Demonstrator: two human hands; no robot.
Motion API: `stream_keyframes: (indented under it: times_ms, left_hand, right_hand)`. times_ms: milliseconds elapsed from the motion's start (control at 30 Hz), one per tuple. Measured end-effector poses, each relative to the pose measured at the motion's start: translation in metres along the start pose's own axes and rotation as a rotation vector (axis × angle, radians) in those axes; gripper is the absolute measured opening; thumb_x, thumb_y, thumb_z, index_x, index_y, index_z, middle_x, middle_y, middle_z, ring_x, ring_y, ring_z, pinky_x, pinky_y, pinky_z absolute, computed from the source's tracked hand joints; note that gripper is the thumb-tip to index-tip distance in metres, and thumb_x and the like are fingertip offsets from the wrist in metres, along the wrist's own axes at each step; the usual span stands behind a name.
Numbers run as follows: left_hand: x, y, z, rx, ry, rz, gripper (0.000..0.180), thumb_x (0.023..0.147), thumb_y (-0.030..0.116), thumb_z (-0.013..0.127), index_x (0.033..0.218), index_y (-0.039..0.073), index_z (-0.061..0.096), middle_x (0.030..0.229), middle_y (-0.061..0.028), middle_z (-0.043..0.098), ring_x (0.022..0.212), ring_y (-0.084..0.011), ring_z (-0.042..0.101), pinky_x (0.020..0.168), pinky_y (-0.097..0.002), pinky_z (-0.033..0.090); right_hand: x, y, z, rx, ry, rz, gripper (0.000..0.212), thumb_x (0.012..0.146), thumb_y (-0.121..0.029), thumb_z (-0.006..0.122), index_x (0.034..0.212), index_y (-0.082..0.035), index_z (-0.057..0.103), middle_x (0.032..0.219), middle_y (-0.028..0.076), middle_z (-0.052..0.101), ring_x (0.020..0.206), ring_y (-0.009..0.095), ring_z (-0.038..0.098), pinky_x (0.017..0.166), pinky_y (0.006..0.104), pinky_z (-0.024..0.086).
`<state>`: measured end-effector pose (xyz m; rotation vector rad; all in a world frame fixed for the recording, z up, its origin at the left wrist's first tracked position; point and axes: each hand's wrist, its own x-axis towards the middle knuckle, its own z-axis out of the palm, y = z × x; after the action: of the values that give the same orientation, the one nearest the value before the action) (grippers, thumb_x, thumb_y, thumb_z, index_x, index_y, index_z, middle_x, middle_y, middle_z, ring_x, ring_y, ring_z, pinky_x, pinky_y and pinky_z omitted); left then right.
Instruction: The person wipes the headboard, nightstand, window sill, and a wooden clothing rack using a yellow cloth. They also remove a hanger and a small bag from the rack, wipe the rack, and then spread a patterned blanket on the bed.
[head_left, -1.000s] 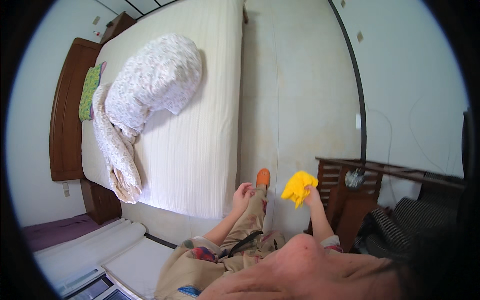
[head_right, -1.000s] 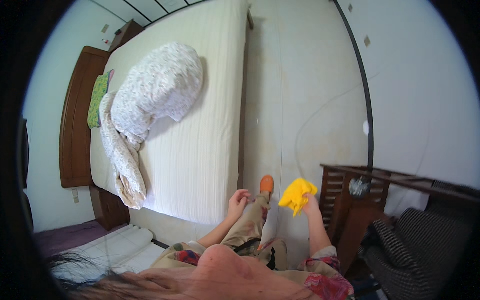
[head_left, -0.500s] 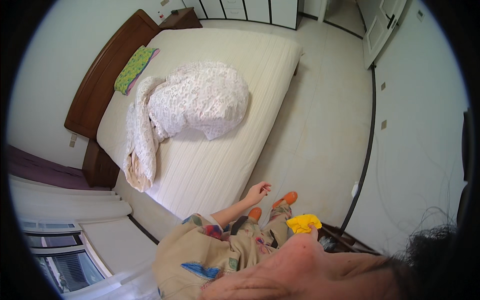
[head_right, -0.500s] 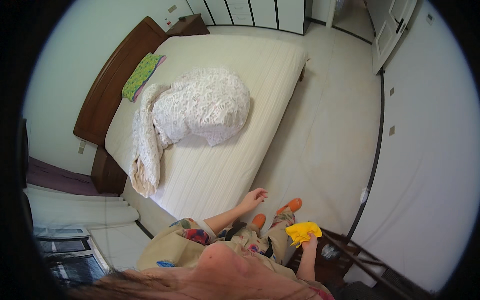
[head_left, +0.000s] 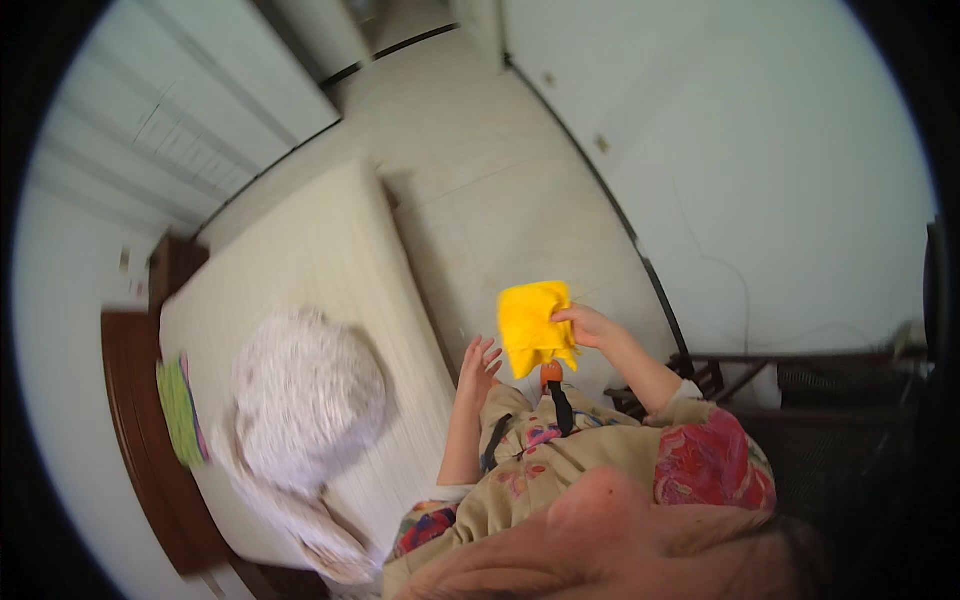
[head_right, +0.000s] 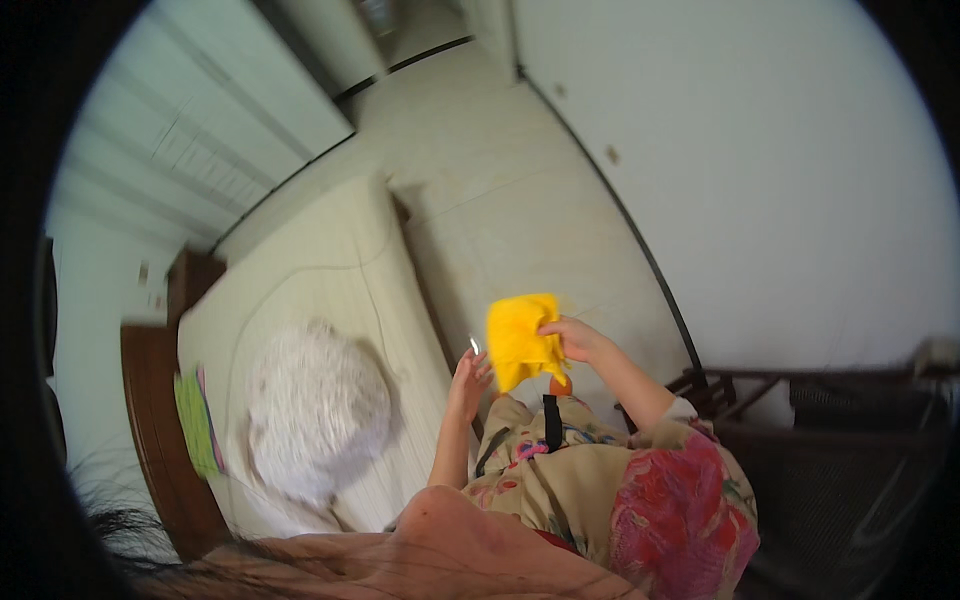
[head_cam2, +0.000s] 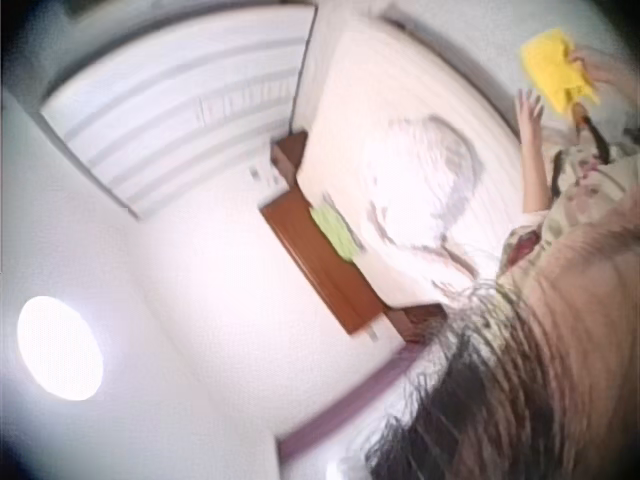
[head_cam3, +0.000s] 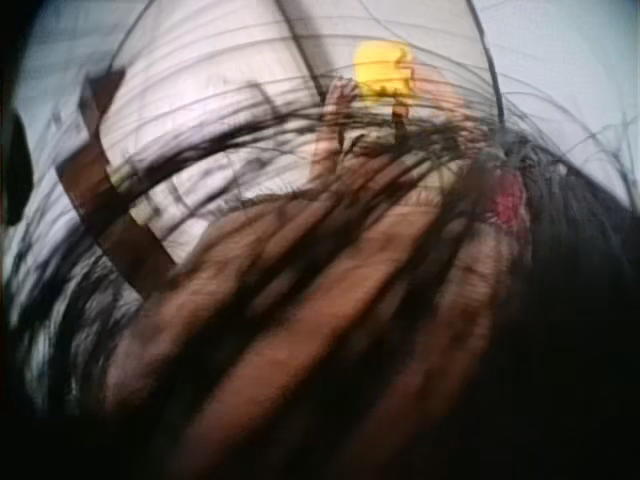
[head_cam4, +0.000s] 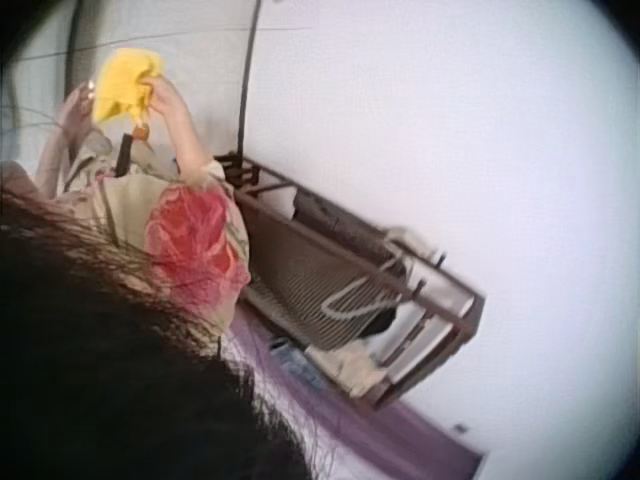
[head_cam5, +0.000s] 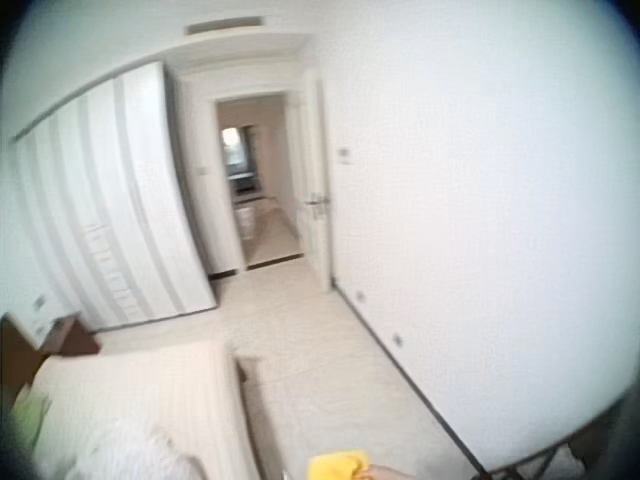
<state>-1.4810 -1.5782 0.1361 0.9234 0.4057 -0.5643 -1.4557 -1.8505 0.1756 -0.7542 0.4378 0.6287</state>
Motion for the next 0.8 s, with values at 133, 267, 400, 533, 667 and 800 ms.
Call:
stream_keyframes:
  times_ms: [133,267,400,533,667,800]
  left_hand:
    - [0.034,0.056,0.038,0.092,-0.285,-0.02,0.044,0.093,0.026,0.057,0.132,0.012,0.043,0.125,-0.0023,0.053,0.114,-0.0171,0.053,0.094,-0.0359,0.043]
    - [0.072,0.079,0.066,0.318,-0.436,-0.168,0.039,0.093,0.011,0.053,0.131,0.012,0.042,0.12,-0.0024,0.054,0.108,-0.0173,0.054,0.091,-0.0348,0.045]
    - [0.094,0.083,0.108,0.608,-0.601,-0.285,0.045,0.093,0.011,0.051,0.136,0.01,0.037,0.131,-0.0064,0.047,0.12,-0.0194,0.047,0.098,-0.0385,0.041]
    - [0.104,0.083,0.156,0.527,-0.774,-0.466,0.057,0.092,0.019,0.057,0.14,0.009,0.03,0.134,-0.0075,0.043,0.121,-0.021,0.044,0.098,-0.0378,0.04]
    - [0.093,0.068,0.2,0.902,-1.089,-0.168,0.062,0.088,0.02,0.065,0.137,0.006,0.031,0.127,-0.0083,0.046,0.114,-0.0185,0.047,0.096,-0.036,0.04]
    - [0.076,0.031,0.249,0.784,-1.205,-0.255,0.05,0.089,0.019,0.064,0.129,0.005,0.038,0.119,-0.0081,0.052,0.108,-0.0182,0.052,0.094,-0.0324,0.042]
  right_hand:
    - [0.016,0.004,0.042,-0.141,0.057,-0.192,0.037,0.086,-0.003,0.055,0.122,0.001,0.052,0.116,0.009,0.06,0.107,0.02,0.058,0.092,0.0327,0.046]
    - [0.018,0.037,0.049,-0.021,0.455,-0.402,0.035,0.087,-0.006,0.056,0.121,0.0,0.053,0.111,0.008,0.061,0.101,0.018,0.059,0.087,0.031,0.047]
    - [0.0,0.055,0.058,-0.105,0.843,-0.59,0.038,0.089,-0.008,0.054,0.125,0.003,0.047,0.118,0.011,0.055,0.106,0.02,0.056,0.09,0.0307,0.045]
    - [-0.014,0.049,0.084,-0.458,1.344,-0.578,0.055,0.087,-0.007,0.055,0.136,0.006,0.033,0.134,0.018,0.038,0.121,0.029,0.045,0.1,0.034,0.039]
    - [-0.028,0.037,0.111,-0.662,1.484,-0.764,0.069,0.081,-0.005,0.059,0.141,0.005,0.027,0.141,0.021,0.027,0.126,0.034,0.037,0.105,0.0361,0.033]
    - [-0.072,0.037,0.105,-0.611,1.532,-0.916,0.072,0.078,-0.006,0.065,0.142,0.002,0.031,0.139,0.02,0.033,0.125,0.033,0.041,0.105,0.0361,0.034]
